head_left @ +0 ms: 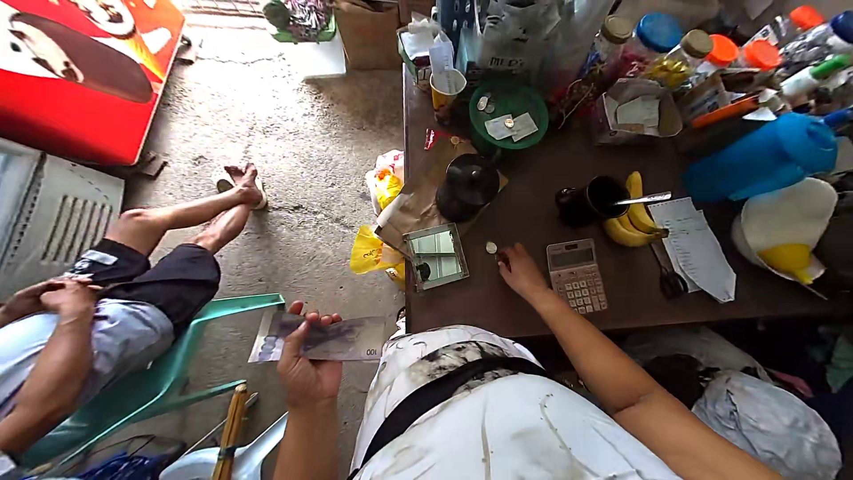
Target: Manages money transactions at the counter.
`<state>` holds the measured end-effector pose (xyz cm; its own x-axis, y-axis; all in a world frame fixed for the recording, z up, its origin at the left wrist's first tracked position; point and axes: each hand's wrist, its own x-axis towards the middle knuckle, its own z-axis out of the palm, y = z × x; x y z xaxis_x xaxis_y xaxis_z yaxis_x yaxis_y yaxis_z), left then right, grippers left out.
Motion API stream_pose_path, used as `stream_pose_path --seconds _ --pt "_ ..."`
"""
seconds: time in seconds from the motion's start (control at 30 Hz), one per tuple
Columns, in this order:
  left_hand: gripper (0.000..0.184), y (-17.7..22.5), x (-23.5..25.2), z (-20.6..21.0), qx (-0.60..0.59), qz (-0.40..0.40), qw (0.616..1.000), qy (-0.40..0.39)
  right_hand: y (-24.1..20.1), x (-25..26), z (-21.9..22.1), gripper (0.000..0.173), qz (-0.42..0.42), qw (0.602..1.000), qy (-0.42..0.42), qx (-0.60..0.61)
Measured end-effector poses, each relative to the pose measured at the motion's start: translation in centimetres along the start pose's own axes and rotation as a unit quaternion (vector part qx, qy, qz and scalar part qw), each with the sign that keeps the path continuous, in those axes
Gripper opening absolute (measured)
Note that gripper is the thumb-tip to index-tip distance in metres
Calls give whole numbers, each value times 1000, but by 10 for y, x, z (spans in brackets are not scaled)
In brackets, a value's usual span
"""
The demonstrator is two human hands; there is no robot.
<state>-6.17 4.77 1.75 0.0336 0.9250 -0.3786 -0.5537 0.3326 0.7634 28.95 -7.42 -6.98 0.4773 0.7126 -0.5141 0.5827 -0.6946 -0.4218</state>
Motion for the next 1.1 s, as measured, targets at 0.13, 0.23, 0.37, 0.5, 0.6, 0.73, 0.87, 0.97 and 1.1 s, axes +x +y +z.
stream_pose_path --seconds 0.13,0.23,0.37,0.5,0.6,0.73,0.87,0.97,1.1 --pt "35 -6 -7 1 14 6 1000 22 -1 0 -5 39 -22 999 -17 -24" --pt "34 -9 -11 4 15 11 999 39 0 8 -12 40 -11 998 -67 -13" --pt "35 -14 -16 4 18 10 999 44 1 21 -17 35 -68 988 -140 7" --pt "33 -20 -22 11 30 -4 998 50 18 18 -14 36 -28 955 -111 273" --pt "31 -19 -23 6 13 -13 997 69 11 19 -8 19 27 887 -58 458" --pt "30 -16 -22 6 -17 -19 993 114 19 32 -8 22 -49 942 3 331" --pt "29 -17 -25 5 -35 -20 991 125 20 36 -14 47 -155 983 61 77" --pt "27 -16 -27 3 -47 -22 989 138 20 42 -13 51 -167 985 30 -20" --pt "27 -14 -28 3 -55 -14 988 145 17 44 -14 39 -158 986 22 -40"
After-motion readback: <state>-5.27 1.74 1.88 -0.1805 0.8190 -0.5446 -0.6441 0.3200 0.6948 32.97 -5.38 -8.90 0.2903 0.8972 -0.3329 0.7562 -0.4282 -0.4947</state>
